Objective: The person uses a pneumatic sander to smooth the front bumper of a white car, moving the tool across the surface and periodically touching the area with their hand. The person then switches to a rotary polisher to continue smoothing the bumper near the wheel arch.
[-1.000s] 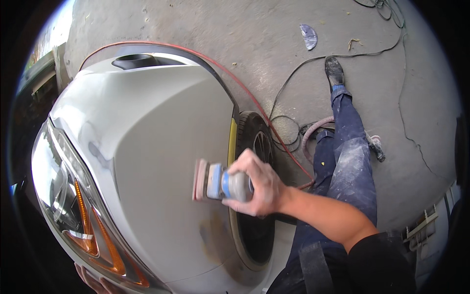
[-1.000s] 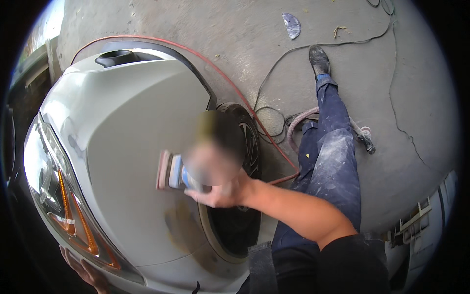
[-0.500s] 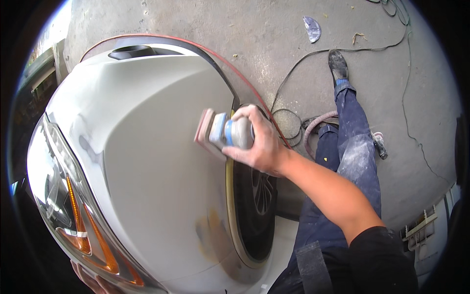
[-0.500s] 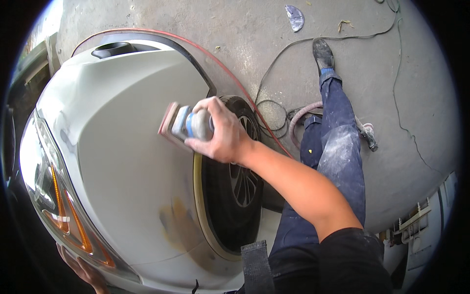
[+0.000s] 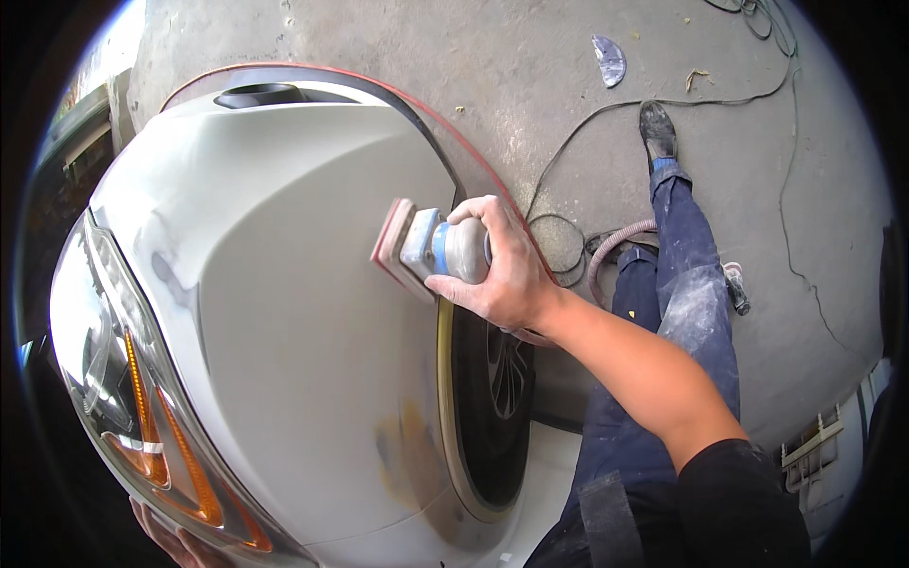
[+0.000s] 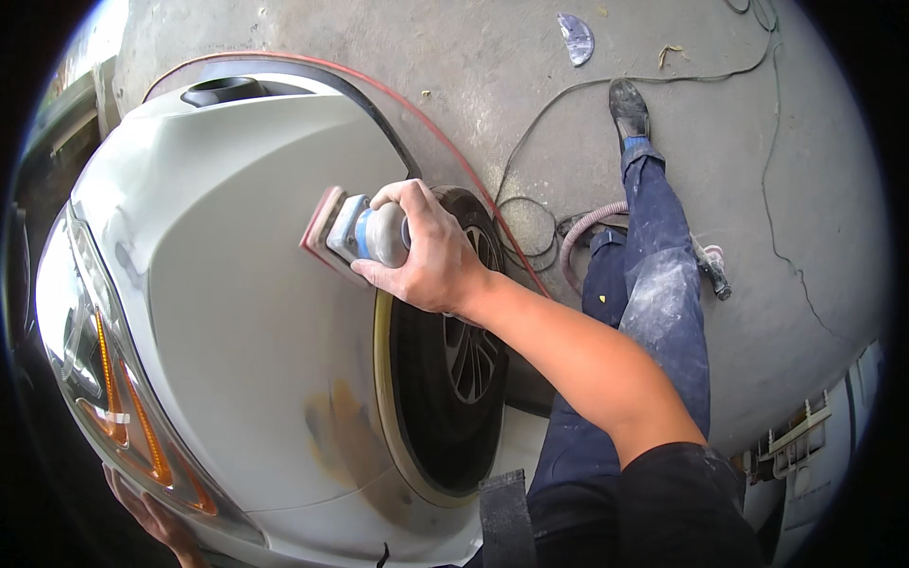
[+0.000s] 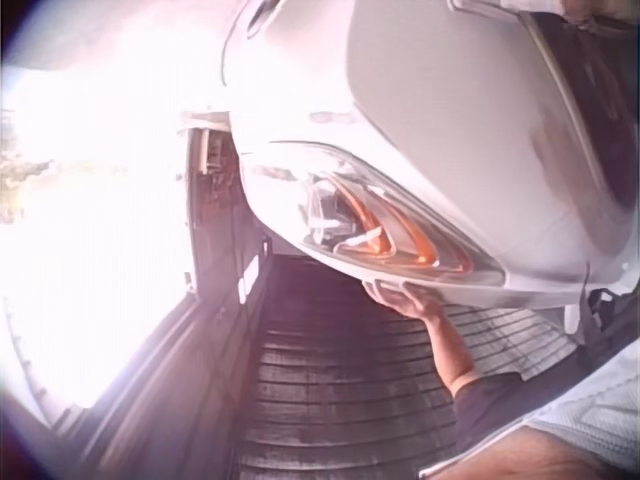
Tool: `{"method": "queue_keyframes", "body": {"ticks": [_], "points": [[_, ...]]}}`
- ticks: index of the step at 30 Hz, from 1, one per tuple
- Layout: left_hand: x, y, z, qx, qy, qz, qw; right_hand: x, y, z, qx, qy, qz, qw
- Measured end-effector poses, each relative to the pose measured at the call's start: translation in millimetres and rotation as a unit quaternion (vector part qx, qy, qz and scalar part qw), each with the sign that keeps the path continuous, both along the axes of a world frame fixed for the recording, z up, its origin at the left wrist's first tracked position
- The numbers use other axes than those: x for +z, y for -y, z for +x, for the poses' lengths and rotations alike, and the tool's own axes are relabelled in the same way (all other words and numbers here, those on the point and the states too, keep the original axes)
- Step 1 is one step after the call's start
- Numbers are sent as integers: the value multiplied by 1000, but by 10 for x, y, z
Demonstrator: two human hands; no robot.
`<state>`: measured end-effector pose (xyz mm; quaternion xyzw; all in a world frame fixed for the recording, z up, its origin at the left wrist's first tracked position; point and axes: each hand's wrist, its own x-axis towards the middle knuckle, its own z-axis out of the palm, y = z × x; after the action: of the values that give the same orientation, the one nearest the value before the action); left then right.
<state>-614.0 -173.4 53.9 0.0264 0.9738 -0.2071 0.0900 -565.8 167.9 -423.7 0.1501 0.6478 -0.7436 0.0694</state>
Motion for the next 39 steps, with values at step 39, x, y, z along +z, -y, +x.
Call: {"method": "queue_keyframes", "body": {"ticks": [39], "points": [[208, 301, 235, 32, -127, -207, 969, -760, -426, -203, 60, 130, -237, 961]]}}
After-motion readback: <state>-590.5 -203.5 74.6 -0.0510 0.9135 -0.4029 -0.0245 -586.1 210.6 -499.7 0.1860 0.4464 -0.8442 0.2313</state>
